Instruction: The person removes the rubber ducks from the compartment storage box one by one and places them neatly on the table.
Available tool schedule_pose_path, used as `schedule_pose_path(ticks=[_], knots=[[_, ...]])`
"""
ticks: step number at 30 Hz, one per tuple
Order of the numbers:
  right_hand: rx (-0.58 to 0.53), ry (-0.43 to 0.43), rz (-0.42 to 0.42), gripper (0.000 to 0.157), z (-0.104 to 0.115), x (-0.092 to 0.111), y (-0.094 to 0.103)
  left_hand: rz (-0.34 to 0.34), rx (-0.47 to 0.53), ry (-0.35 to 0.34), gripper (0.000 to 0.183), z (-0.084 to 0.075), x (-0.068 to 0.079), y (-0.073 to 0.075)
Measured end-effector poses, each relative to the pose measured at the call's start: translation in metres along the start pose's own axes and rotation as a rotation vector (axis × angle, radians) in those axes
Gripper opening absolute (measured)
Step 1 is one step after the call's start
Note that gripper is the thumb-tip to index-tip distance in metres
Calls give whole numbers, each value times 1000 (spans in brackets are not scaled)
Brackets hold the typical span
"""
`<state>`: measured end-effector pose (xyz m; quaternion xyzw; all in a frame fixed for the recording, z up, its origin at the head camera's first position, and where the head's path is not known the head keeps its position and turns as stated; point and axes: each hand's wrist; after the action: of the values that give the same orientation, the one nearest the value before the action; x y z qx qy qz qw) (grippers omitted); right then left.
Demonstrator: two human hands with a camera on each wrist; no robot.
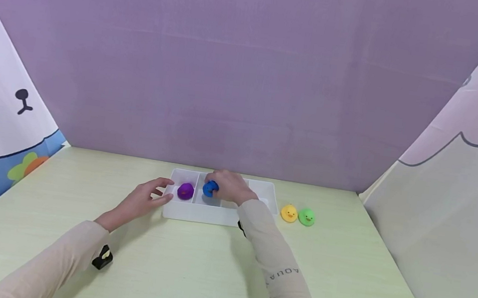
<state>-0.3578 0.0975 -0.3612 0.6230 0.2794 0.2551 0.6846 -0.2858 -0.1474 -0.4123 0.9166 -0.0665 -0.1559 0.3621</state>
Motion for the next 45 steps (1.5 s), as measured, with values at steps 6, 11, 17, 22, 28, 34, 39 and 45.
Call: schedule_pose_path(ticks=[6,11,17,22,28,34,39,45], knots=[[-13,21,-20,29,0,3,9,2,-1,-4,46,-1,0,1],[-5,43,-58,28,0,6,16,2,3,-4,46,-1,0,1],[8,44,-84,29,1,11,25,3,2,-11,47,0,0,0],[8,34,-91,29,0,14,32,6,5,-8,47,-1,0,0],[9,20,-96,30,-5,20,38,3,7,-10,47,-2,1,0],[15,8,-102,31,-12,29,40,5,4,-9,47,0,0,-1],[13,-16,-101,30,-21,37,41,5,7,-6,47,0,0,-1],[-4,-37,-97,31,-32,49,45,0,10,-6,47,-1,1,0]])
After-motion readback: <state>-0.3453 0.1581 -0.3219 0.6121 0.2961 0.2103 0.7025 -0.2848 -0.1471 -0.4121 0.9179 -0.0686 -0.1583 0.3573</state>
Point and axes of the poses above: each hand's wrist, its own x-axis away from the middle knuckle, its own y-axis out of the back of the hand, z = x × y, and after that the axes turned 2 degrees about x, right-handed
